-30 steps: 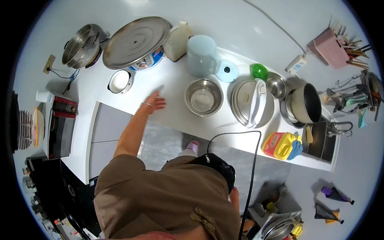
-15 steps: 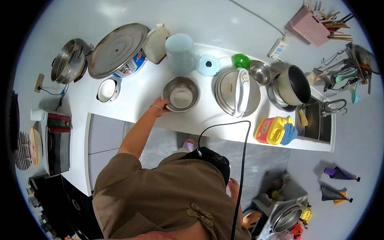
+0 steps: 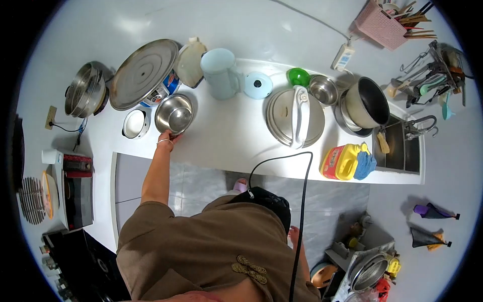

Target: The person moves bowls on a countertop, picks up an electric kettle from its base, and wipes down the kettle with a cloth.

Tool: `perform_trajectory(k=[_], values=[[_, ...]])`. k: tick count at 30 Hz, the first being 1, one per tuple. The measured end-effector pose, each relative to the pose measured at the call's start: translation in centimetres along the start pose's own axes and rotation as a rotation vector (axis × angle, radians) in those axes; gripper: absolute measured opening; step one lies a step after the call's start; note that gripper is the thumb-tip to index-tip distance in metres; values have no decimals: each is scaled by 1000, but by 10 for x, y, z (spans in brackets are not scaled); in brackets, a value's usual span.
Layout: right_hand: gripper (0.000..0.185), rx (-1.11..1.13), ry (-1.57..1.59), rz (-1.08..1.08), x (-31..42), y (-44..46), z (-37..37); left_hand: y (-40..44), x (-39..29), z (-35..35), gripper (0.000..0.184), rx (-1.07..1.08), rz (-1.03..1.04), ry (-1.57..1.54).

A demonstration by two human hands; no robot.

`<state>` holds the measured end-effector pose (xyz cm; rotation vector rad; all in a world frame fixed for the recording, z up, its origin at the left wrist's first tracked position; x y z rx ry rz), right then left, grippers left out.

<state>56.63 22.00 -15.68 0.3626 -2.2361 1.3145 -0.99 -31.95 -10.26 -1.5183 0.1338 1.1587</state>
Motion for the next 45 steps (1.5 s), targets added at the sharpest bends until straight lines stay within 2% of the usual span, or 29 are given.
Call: perform_trajectory(k=[3, 5, 7, 9, 11, 13, 14, 16, 17, 19, 20, 22, 25, 26, 29, 33, 36, 38, 39, 41, 45], values=[[44, -47, 56, 28, -6, 17, -2, -4, 12, 14, 36, 30, -78, -109], [45, -68, 90, 33, -14, 31, 1, -74, 29, 47, 44, -213, -166, -33], [44, -64, 169, 10, -26, 37, 6, -104, 56, 101, 66, -23, -98, 215], [43, -64, 118, -8, -20, 31, 8, -164, 61, 163, 64, 163, -141, 285], [41, -57, 2, -44, -6, 18, 6, -163, 74, 225, 60, 468, 25, 432], [38, -53, -109, -78, 6, 4, 6, -145, 81, 293, 52, 739, 671, 825], [38, -63, -99, -76, 12, -5, 6, -140, 86, 314, 52, 753, 674, 826], [35, -127, -150, 35, 1, -12, 3, -151, 85, 354, 53, 666, 1216, 1195], [35, -142, -134, 37, 0, -17, 6, -149, 86, 365, 53, 687, 1228, 1191], [35, -224, 109, 57, -34, -28, 7, -134, 101, 379, 55, 668, 1213, 1563], [35, -241, 123, 61, -53, -33, 9, -131, 105, 383, 55, 690, 1226, 1558], [34, -216, 269, 155, -82, -41, 15, -117, 112, 376, 61, 546, 1164, 1699], [38, -188, 76, 188, -100, -57, 22, -112, 122, 363, 66, 590, 1204, 1823], [39, -177, -17, 182, -101, -63, 24, -109, 125, 357, 66, 603, 1206, 1827], [43, -127, -229, 159, -107, -75, 29, -106, 125, 348, 64, 531, 1427, 1868], [49, -88, -343, 134, -107, -73, 31, -116, 112, 351, 62, 513, 1505, 1912], [46, -159, -143, 126, -107, -47, 30, -113, 108, 363, 53, 510, 1616, 1782], [38, -266, 192, 117, -108, -29, 20, -102, 112, 366, 41, 598, 1494, 1794], [38, -269, 192, 118, -88, -34, 14, -104, 111, 363, 41, 602, 1493, 1791], [40, -355, -27, 65, -29, -51, -5, -118, 107, 360, 31, 641, 1563, 1785], [43, -354, 51, 16, -22, -45, 3, -121, 106, 356, 32, 631, 1527, 1891]])
Point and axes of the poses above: each hand's wrist, its own y-axis towards the middle knuckle, its own z-axis out of the palm, x = y × z, the point moved 7 cm from there along y, towards the middle knuckle, and after that the axes turned 7 degrees about -x, right-handed, at the moved point
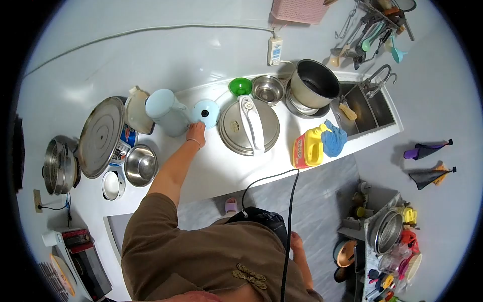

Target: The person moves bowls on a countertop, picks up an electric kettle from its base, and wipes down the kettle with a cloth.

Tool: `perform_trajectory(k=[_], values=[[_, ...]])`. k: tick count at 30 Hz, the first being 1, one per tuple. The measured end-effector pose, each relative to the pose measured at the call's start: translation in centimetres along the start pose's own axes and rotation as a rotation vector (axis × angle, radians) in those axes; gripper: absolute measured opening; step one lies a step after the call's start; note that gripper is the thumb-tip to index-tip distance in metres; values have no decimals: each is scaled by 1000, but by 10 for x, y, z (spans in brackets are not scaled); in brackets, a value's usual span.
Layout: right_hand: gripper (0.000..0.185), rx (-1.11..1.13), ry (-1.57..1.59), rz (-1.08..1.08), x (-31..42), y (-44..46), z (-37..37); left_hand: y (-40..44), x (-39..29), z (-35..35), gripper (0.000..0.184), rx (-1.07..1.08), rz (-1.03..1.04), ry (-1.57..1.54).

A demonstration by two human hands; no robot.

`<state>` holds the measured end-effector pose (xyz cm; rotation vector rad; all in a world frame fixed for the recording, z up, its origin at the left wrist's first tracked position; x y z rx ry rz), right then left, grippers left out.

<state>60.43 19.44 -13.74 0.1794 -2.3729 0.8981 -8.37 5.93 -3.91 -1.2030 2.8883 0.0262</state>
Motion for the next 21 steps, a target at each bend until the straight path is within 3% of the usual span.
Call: perform_trajectory(k=[6, 9, 11, 12, 15, 16, 18, 20, 21], values=[[46, 111, -346, -6, -27, -26, 2, -10, -1, 5, 36, 117, 7, 59], [46, 105, -251, -11, -41, -35, 7, -36, 11, 30, 40, 123, -6, 93], [51, 107, -248, 35, -87, -19, 11, -45, 19, 36, 39, -114, 38, 89], [58, 112, -239, 83, -101, -14, 17, -43, 18, 27, 39, -115, 42, 92], [59, 211, -284, 101, -68, -26, 9, -51, 18, 23, 38, 40, -118, -39], [43, 204, -294, -2, -15, -46, 2, -41, 16, 25, 42, 8, -95, -150], [43, 199, -278, -34, -21, -29, 4, -24, 11, 26, 45, -28, -82, -265], [42, 193, -265, -60, -12, -24, 2, -10, 2, 3, 51, -295, -111, -396], [41, 124, -256, 17, 9, -25, -7, -4, -2, 3, 51, -293, -117, -401]])
Point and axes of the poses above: each hand's wrist, its own y-axis towards the middle knuckle, its own z-axis out of the palm, x = y × z, the point moved 7 cm from there along y, towards the middle knuckle, and after that the axes turned 7 degrees about -x, right-handed, at the moved point
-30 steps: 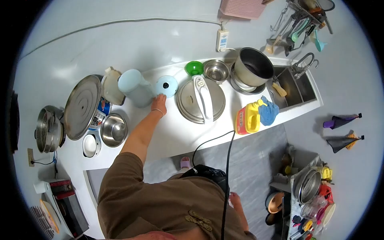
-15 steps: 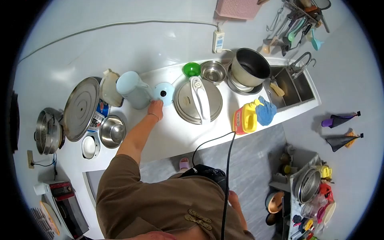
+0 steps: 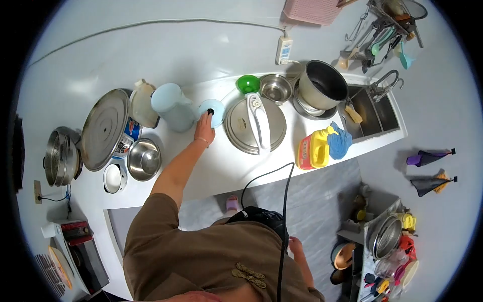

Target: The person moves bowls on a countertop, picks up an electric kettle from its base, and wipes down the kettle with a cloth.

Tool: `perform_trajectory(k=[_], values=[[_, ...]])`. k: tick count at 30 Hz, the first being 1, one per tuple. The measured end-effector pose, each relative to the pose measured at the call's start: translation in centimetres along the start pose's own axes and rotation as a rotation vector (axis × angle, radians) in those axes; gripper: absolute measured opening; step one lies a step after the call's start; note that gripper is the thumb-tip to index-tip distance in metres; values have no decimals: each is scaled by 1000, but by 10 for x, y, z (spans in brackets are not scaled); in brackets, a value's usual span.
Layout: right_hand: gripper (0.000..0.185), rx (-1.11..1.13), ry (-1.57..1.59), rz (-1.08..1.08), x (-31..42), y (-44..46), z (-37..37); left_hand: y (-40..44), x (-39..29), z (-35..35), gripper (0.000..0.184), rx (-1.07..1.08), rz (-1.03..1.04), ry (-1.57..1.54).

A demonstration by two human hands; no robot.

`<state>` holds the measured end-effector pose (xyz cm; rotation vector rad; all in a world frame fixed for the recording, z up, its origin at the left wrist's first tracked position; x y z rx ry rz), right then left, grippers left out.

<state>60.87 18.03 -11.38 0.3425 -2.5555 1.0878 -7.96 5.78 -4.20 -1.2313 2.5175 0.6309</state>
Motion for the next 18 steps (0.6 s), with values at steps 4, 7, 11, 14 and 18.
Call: perform_trajectory(k=[4, 7, 11, 14, 18], values=[[38, -64, 205, 31, 2, 21, -4, 22, -2, 7, 83, 82, -124, 154], [35, -130, 134, -39, 8, 19, -5, 17, 7, 11, 87, 143, -296, 170], [35, -19, 31, -47, -5, 16, 10, 10, 6, 15, 88, 148, -264, 231], [46, 64, 646, 423, -67, 7, 43, 1, 0, 12, 89, 179, -261, 288], [49, 11, 243, 132, -58, 4, 36, -12, -4, 12, 88, 202, -261, 347]])
Point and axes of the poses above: each hand's wrist, its own y-axis towards the middle knuckle, its own z-axis out of the palm, x = y × z, the point moved 7 cm from there along y, towards the middle knuckle, and after that the axes turned 7 degrees about -x, right-handed, at the moved point
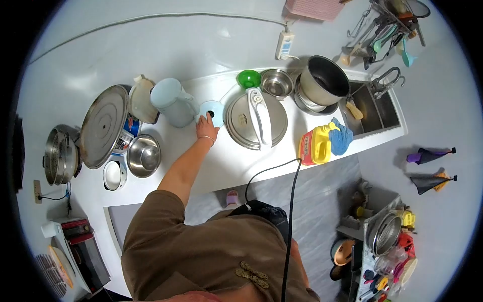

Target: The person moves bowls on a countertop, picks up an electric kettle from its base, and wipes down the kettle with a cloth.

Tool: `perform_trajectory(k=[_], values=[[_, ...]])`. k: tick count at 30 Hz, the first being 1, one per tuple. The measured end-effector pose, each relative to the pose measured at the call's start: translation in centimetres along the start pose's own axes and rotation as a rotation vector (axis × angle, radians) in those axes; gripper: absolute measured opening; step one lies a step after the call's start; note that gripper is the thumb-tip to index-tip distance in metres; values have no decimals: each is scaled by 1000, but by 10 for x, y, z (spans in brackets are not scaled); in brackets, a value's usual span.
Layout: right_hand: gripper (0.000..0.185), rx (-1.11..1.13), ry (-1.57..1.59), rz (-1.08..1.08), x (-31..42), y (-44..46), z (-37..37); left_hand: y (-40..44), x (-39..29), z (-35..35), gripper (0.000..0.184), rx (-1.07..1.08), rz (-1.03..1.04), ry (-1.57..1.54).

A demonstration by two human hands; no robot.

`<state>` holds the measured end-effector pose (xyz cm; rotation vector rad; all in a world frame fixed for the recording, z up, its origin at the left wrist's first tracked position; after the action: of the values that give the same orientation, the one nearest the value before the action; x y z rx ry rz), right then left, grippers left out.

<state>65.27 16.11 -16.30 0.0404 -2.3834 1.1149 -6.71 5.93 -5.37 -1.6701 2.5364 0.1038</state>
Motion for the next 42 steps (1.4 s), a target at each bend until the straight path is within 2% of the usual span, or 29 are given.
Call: perform_trajectory(k=[4, 10, 14, 15, 17, 18, 19, 20, 21, 22, 23, 25, 26, 28, 29, 31, 33, 35, 36, 37, 41, 42], values=[[51, -22, -122, -128, 9, -1, 0, -16, 5, -2, 87, 4, 22, 20], [55, -39, -135, -237, 5, 6, 4, -43, 20, 4, 82, 36, -22, -28], [56, -29, -64, -378, 17, 1, 4, -69, 30, -5, 80, 148, -35, 25], [56, -23, -61, -383, 12, 8, 9, -72, 32, -9, 81, 187, -14, 36], [56, -5, -106, -168, -26, 37, 22, -70, 41, -23, 78, 160, -56, -31], [56, 0, -105, -175, -21, 37, 23, -66, 46, -30, 76, 134, -92, -105], [55, 27, 46, -114, -14, 31, 22, -56, 49, -32, 76, 128, -96, -104], [55, 43, 122, -84, -4, 22, 18, -40, 53, -47, 74, -117, -106, -444], [54, 58, 197, -52, 5, 13, 15, -23, 64, -54, 72, -260, -162, -683], [45, 44, 78, -151, 43, -11, 4, -7, 75, -60, 71, -415, -185, -920], [40, 39, 17, -199, 51, -15, 2, 12, 83, -60, 69, -465, -259, -1062], [38, 22, -102, -233, 55, -10, 2, 29, 69, -89, 68, -202, -365, -1520], [40, 11, -159, -218, 46, 1, 5, 43, 66, -88, 68, -201, -366, -1522], [40, 11, -41, -172, 42, 8, 6, 57, 64, -65, 51, -241, -699, -1988], [40, 13, 79, -127, 39, 11, 8, 60, 60, -65, 51, -233, -693, -1992], [40, -39, 87, -124, 22, 24, 13, 66, 55, -74, 44, -316, -682, -2090], [41, -89, 95, -116, 18, 20, 9, 63, 65, -65, 44, -322, -690, -2024], [40, -101, -83, -113, 35, -4, 2, 52, 80, -58, 43, -329, -698, -1955], [40, -105, -76, -109, 34, -7, 1, 43, 89, -61, 45, -392, -650, -1892], [43, -56, -121, -82, 21, -8, 5, 33, 96, -66, 47, -456, -604, -1825], [54, 94, -256, -63, -48, 8, 22, 9, 110, -96, 53, -479, -482, -1852], [54, 100, -256, -67, -44, 1, 21, 8, 114, -102, 55, -456, -451, -1809]])
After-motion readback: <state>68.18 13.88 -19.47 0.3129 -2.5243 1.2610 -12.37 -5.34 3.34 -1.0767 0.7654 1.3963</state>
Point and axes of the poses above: each hand's wrist, its own y-axis towards the middle knuckle, its own z-axis out of the palm, x = y × z, the point moved 7 cm from there along y, towards the middle knuckle, and after that the axes turned 7 degrees about -x, right-handed, at the moved point
